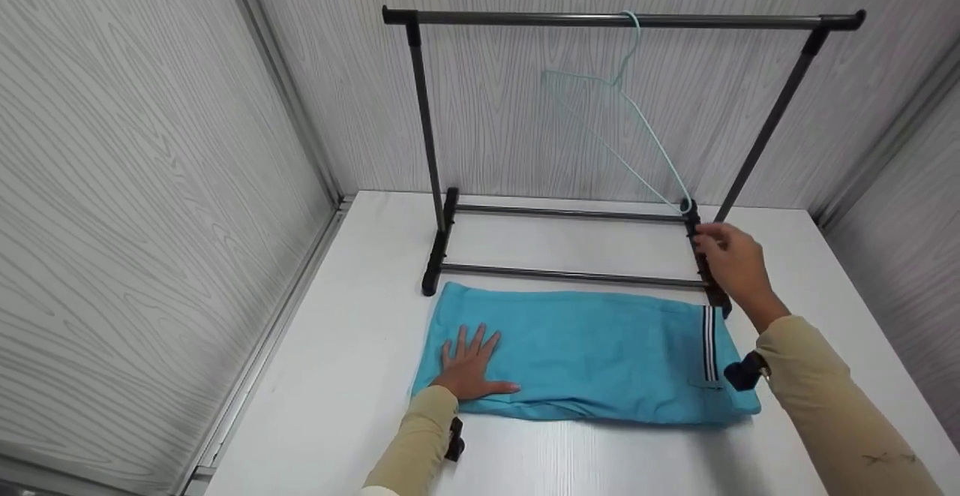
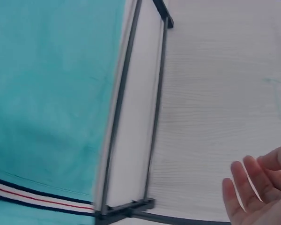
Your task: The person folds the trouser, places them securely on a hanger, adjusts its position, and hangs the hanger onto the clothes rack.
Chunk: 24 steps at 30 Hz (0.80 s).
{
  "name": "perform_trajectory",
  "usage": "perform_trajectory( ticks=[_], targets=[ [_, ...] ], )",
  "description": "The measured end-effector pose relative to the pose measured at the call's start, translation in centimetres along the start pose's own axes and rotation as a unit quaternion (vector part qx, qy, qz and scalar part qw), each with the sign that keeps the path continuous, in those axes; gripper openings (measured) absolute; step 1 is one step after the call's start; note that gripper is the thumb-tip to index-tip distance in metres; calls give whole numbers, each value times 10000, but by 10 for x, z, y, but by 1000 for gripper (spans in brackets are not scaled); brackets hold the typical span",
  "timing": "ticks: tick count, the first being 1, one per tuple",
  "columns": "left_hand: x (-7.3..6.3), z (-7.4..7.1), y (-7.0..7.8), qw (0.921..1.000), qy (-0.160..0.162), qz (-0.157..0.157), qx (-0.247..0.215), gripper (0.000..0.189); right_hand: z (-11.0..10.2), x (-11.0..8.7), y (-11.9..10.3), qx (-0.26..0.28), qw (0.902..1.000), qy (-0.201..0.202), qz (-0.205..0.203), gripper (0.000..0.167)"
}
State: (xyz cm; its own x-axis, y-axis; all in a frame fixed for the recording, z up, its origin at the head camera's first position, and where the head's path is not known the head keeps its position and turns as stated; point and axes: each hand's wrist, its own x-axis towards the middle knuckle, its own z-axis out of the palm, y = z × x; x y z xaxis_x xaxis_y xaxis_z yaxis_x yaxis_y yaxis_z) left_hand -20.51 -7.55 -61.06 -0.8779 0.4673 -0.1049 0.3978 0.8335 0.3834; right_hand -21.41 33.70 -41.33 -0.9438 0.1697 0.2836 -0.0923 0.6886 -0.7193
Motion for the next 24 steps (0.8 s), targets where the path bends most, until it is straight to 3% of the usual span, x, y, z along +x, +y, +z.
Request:
perform_trajectory(
  ticks=[5, 10, 13, 24],
  targets=[
    [-4, -7, 1, 9998, 97, 55, -166, 107, -5, 23, -41, -164, 9979, 362, -513, 37],
    [0, 2, -3, 10000, 8, 0, 76, 110, -4, 39, -66, -241, 9961, 363, -764, 43],
    [3, 6, -5, 9998, -5, -24, 185, 111, -3, 45, -74, -354, 9961, 263, -766, 43],
    [1, 3, -4, 10000, -33, -18, 35, 111, 4, 54, -87, -531, 9948, -165, -850, 27]
  ],
)
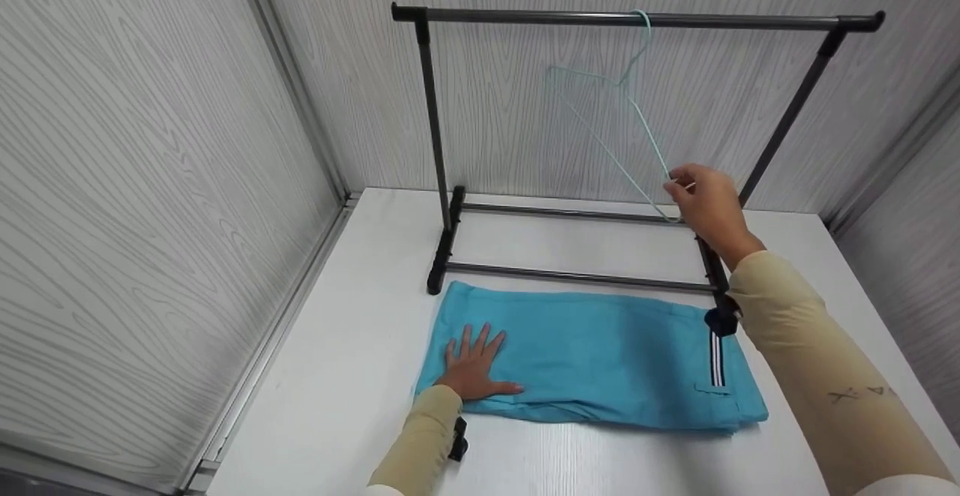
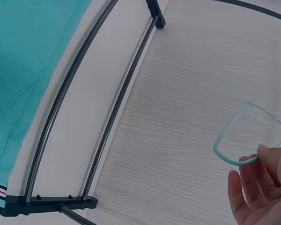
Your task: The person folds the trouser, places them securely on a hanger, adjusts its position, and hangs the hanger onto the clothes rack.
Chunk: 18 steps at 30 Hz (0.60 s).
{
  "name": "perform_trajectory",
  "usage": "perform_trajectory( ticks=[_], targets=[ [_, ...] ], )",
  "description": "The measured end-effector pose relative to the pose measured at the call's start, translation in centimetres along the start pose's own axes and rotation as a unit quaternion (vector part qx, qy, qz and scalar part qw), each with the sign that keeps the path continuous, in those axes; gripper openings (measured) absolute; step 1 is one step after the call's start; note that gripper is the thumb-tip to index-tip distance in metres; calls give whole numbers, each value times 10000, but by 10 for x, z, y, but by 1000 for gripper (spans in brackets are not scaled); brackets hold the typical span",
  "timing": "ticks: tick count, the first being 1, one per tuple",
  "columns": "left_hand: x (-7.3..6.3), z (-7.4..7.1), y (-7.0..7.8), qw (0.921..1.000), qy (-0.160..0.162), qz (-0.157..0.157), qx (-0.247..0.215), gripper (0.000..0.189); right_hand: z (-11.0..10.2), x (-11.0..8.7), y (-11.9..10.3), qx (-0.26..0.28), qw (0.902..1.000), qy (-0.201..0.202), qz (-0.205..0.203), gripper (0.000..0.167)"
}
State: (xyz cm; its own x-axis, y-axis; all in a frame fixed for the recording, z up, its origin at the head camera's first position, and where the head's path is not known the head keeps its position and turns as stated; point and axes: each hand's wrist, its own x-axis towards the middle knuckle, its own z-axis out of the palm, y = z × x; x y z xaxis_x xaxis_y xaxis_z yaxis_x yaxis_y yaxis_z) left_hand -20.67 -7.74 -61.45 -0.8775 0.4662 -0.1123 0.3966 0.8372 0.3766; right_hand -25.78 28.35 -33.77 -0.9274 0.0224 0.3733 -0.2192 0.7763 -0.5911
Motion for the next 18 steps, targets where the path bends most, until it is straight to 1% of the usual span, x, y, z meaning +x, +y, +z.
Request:
perform_trajectory(
  ticks=[3, 6, 9, 11, 13, 18],
  targets=[
    [-1, -1, 2, 9999, 69, 75, -83, 110, -3, 1, -4, 105, 9998, -169, 35, 26],
    [-1, -1, 3, 9995, 188, 172, -208, 108, -4, 1, -9, 161, 9997, -189, 55, 25],
    [-1, 2, 1, 9998, 163, 125, -53, 109, -6, 1, -14, 156, 9997, -165, 43, 24],
    [-1, -1, 3, 9999, 103, 67, -15, 108, -8, 1, -18, 154, 9997, -168, 39, 24],
    [0, 1, 1, 9999, 80, 12, 117, 109, -12, 0, -22, 225, 9996, -175, 42, 25],
    [4, 4, -3, 9999, 100, -8, 133, 111, -15, -8, -28, 619, 9981, -59, 29, 24]
  ],
)
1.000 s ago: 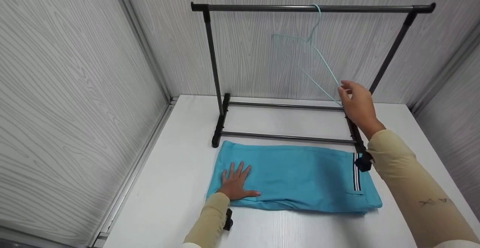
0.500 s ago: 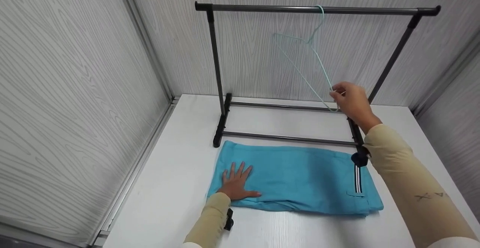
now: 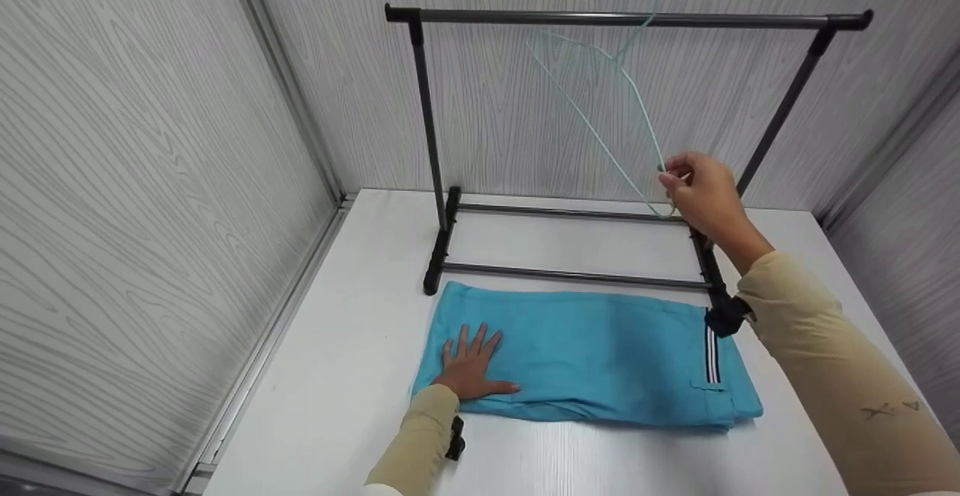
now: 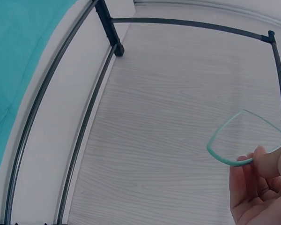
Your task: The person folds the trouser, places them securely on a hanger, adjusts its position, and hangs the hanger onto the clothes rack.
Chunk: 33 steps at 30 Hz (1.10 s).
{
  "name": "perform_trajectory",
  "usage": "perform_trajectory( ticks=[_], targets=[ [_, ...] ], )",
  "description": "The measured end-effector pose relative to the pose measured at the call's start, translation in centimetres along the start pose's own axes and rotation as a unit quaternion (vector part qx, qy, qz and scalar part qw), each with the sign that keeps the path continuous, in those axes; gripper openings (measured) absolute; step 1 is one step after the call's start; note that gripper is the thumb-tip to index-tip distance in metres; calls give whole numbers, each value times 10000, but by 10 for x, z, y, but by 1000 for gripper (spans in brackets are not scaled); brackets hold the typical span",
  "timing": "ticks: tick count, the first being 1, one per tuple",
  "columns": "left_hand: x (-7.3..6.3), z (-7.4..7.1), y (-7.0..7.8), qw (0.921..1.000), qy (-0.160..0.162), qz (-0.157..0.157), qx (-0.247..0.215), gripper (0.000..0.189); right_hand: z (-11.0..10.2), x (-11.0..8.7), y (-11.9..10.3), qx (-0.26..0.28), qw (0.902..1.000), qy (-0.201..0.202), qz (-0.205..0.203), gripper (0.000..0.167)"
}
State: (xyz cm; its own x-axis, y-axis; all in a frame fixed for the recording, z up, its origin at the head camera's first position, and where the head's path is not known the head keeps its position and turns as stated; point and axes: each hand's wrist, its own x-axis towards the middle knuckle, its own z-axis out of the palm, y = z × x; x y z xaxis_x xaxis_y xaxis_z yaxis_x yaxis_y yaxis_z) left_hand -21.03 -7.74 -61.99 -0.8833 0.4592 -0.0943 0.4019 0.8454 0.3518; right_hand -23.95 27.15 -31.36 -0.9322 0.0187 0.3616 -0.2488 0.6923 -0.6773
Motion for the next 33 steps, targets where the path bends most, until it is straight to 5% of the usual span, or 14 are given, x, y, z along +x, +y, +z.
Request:
perform_trajectory(
  ticks=[6, 15, 24, 33],
  targets=[
    [1, 4, -1, 10000, -24, 3, -65, 114, 17, -29, 15, 700, 9960, -495, 267, 23],
    [-1, 0, 0, 9998, -105, 37, -168, 110, 79, -101, 73, 1117, 9809, -1273, 955, 15],
    [-2, -4, 5, 9998, -85, 48, -169, 108, 121, -150, 105, 1439, 9683, -1231, 1630, 16],
    [-4, -4, 6, 9998, -36, 82, -190, 109, 135, -188, 133, 1796, 9399, -1146, 2668, 13]
  ],
)
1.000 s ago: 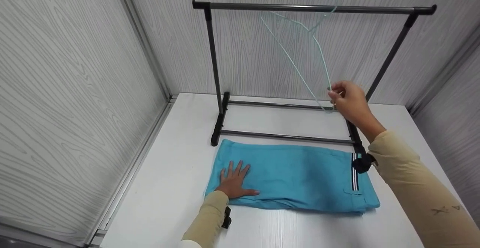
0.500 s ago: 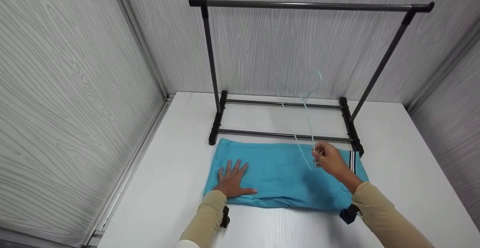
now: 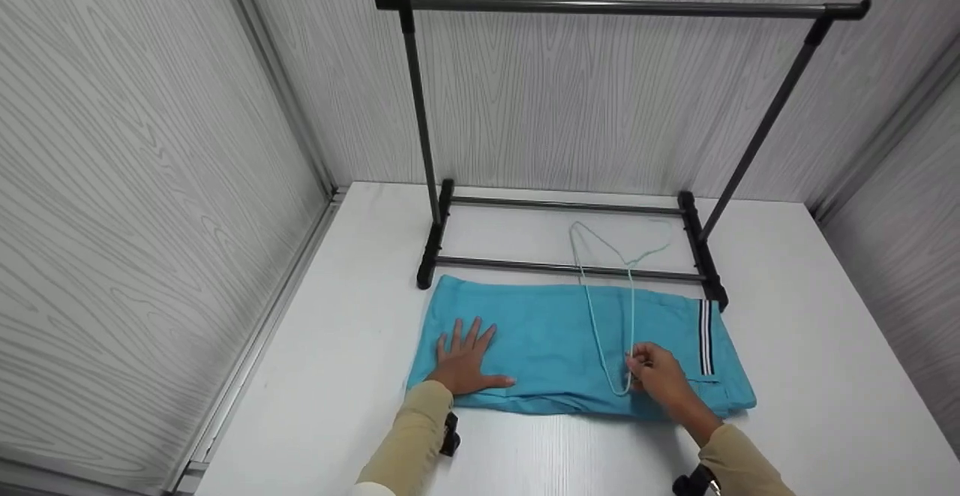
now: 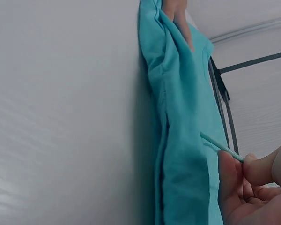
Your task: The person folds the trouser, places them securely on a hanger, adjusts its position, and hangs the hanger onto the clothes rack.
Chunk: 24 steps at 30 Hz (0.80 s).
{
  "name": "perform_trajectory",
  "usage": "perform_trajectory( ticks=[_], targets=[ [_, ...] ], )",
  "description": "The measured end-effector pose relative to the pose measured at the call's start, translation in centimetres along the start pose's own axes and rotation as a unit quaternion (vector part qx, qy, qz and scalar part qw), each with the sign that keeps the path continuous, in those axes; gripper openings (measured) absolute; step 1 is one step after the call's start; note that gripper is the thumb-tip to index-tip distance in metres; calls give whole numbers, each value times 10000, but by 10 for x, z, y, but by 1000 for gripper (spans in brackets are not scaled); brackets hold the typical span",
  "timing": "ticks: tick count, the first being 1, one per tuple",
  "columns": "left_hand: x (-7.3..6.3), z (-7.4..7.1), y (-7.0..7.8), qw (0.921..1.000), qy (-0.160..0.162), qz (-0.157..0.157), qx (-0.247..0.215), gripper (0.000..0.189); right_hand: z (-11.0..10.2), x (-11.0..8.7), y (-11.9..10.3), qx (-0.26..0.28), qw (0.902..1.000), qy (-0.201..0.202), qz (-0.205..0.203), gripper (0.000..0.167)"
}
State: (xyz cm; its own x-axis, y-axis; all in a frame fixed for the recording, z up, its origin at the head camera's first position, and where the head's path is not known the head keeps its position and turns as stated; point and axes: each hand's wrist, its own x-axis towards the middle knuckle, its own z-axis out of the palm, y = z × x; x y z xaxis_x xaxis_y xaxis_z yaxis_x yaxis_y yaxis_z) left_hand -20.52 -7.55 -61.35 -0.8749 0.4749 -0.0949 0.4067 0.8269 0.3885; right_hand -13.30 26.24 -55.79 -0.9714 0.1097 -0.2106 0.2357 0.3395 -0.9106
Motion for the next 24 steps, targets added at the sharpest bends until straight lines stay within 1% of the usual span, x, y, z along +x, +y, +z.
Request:
perform_trajectory(
  ticks=[5, 6, 9, 13, 16, 19, 21, 24],
  targets=[
    [-1, 1, 0, 9999, 78, 72, 1, 108, 1, -11, 11, 4, 9995, 75, 312, 14],
    [-1, 1, 0, 10000, 38, 49, 74, 107, 1, -14, 12, 10, 9993, 56, 360, 15],
    [-3, -2, 3, 9999, 23, 37, 101, 106, 5, -21, 15, 161, 9979, 7, 628, 15],
    [-3, -3, 4, 10000, 41, 40, -22, 105, 10, -30, 17, 265, 9950, -118, 955, 15],
    [0, 3, 0, 9999, 109, 54, -64, 106, 13, -36, 20, 255, 9943, -373, 966, 19],
    [3, 9, -6, 9999, 163, 42, 16, 108, 14, -41, 22, 328, 9930, -655, 932, 21],
    [3, 10, -7, 9998, 196, 56, -27, 109, 16, -44, 22, 323, 9921, -787, 926, 22],
    [-1, 3, -3, 9999, 142, 46, -81, 107, 19, -48, 19, 258, 9902, -997, 947, 22]
  ],
)
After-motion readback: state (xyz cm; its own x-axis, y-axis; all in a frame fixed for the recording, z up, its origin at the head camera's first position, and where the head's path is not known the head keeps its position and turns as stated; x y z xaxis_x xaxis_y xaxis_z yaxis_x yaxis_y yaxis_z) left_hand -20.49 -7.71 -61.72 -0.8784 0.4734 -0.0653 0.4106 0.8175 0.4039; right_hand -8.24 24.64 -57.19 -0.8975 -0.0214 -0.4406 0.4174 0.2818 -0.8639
